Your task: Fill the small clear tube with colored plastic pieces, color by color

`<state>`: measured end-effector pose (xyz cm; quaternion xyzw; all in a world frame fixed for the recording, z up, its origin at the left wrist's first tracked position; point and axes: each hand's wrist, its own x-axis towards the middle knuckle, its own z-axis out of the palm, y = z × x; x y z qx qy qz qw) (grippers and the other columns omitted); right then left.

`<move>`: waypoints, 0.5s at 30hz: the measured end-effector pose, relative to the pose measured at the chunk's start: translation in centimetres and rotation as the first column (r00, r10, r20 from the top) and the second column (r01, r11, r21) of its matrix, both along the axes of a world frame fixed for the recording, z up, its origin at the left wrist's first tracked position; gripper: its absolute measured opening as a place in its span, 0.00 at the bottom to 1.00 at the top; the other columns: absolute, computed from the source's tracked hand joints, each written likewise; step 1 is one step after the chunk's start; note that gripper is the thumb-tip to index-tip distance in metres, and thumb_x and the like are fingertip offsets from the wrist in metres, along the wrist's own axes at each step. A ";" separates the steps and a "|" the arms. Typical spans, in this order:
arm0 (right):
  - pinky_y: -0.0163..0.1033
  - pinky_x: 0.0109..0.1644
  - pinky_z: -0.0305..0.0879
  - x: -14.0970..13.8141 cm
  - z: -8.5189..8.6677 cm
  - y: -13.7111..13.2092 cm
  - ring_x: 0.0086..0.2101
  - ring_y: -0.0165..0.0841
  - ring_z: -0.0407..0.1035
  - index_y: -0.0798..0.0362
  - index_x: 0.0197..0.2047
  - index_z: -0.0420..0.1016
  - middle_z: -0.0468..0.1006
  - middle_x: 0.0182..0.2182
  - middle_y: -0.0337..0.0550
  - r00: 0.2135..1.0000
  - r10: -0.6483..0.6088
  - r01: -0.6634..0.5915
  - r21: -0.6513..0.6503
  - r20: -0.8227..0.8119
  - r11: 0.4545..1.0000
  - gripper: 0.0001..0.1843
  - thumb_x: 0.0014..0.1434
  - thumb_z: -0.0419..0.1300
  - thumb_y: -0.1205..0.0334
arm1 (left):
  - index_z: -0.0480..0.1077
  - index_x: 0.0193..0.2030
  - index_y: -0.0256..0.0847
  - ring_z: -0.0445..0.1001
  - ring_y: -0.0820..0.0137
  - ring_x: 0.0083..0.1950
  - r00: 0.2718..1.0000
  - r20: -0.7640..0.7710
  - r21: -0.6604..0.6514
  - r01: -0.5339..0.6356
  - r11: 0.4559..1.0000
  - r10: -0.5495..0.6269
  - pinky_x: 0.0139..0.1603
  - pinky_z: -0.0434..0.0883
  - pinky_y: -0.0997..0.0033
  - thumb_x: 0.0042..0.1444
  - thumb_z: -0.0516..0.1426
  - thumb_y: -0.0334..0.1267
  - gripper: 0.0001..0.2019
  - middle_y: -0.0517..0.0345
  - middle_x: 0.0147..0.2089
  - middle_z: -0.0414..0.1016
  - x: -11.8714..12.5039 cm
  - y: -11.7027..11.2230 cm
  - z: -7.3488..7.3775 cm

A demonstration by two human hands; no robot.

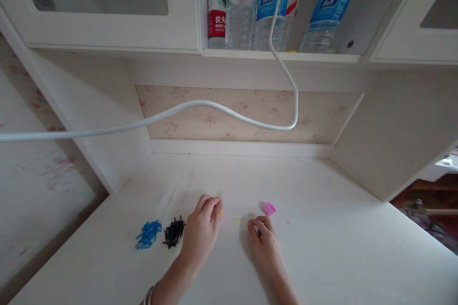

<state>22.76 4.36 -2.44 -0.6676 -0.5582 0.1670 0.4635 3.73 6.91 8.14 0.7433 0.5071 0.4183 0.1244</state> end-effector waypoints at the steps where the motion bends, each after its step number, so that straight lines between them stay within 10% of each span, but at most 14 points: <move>1: 0.35 0.34 0.61 0.0 0.0 0.0 0.29 0.29 0.65 0.49 0.33 0.76 0.71 0.36 0.41 1.000 -0.004 0.004 0.003 -0.002 1.000 0.14 0.59 0.53 0.51 | 0.70 0.42 0.44 0.73 0.71 0.41 1.000 0.025 0.019 -0.017 1.000 0.016 0.42 0.69 0.72 0.64 0.48 0.41 0.11 0.56 0.42 0.72 -0.4 0.6 0.5; 15: 0.36 0.32 0.63 0.2 0.0 -0.1 0.25 0.27 0.64 0.48 0.33 0.77 0.72 0.36 0.42 0.996 -0.002 -0.001 0.039 0.085 0.999 0.16 0.59 0.51 0.51 | 0.74 0.45 0.43 0.71 0.73 0.39 0.999 0.041 -0.063 0.022 0.998 -0.019 0.44 0.69 0.73 0.63 0.46 0.44 0.17 0.56 0.40 0.71 -1.3 3.6 0.7</move>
